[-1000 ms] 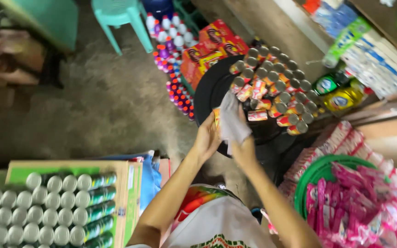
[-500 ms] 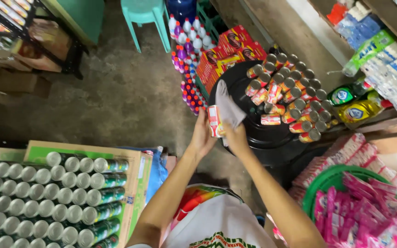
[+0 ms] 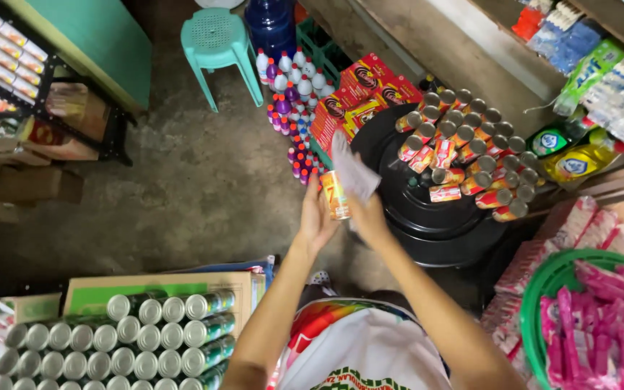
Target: Wiping canned goods with a cloth and placing them onto grocery store shelves.
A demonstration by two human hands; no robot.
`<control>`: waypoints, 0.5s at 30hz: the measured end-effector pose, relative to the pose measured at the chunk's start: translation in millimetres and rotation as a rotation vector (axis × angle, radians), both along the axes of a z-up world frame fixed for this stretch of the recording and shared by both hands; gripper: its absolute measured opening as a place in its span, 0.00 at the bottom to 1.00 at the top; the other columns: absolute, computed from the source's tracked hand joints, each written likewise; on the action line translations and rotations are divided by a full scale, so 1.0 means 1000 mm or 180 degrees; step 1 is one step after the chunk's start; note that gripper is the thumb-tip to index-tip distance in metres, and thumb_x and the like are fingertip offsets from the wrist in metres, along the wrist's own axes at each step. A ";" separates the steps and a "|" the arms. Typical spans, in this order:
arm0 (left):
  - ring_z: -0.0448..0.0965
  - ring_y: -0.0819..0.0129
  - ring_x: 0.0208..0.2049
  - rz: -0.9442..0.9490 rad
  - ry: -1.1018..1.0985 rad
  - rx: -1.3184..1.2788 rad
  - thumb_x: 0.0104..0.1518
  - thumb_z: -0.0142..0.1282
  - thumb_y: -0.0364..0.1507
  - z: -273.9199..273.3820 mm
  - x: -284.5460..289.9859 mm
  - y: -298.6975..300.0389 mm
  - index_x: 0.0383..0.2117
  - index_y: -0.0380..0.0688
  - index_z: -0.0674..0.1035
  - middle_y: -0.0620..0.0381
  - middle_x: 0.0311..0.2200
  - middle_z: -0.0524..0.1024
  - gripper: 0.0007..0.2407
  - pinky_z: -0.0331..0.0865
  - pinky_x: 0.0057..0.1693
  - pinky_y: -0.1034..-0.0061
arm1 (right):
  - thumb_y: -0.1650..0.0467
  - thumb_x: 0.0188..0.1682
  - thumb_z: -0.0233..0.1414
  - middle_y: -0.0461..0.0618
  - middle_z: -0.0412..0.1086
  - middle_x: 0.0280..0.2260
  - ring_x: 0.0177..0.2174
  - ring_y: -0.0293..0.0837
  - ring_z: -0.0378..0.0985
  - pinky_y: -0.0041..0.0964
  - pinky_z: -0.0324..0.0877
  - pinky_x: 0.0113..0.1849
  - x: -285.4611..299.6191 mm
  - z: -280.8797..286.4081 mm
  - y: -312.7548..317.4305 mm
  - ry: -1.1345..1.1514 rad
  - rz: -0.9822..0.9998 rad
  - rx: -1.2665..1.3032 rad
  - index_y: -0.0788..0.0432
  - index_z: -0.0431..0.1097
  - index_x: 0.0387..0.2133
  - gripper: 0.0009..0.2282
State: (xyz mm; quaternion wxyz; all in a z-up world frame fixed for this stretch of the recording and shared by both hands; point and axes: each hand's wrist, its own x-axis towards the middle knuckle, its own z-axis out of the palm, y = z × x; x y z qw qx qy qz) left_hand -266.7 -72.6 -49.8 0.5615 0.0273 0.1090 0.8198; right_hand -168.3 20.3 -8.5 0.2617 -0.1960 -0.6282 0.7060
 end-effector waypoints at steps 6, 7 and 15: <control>0.74 0.62 0.58 0.0328 0.0751 -0.0789 0.67 0.40 0.42 0.002 -0.016 -0.024 0.65 0.44 0.67 0.53 0.60 0.73 0.23 0.66 0.62 0.64 | 0.72 0.40 0.57 0.63 0.49 0.67 0.66 0.61 0.47 0.49 0.46 0.65 0.014 0.050 -0.040 0.0019 0.0213 0.3626 0.52 0.70 0.55 0.25; 0.74 0.62 0.58 0.0291 0.0732 -0.0775 0.67 0.40 0.42 -0.006 -0.017 -0.024 0.65 0.44 0.67 0.53 0.60 0.73 0.23 0.66 0.62 0.64 | 0.72 0.40 0.57 0.63 0.49 0.67 0.66 0.61 0.47 0.49 0.46 0.65 0.007 0.051 -0.032 -0.0022 0.0195 0.3636 0.52 0.70 0.55 0.25; 0.76 0.61 0.57 0.0143 0.0023 -0.0655 0.70 0.37 0.44 0.003 -0.021 -0.031 0.63 0.41 0.69 0.50 0.58 0.74 0.24 0.74 0.59 0.65 | 0.77 0.47 0.50 0.62 0.48 0.72 0.70 0.62 0.52 0.47 0.50 0.68 -0.018 0.008 -0.039 -0.0255 -0.0003 0.1940 0.57 0.65 0.63 0.25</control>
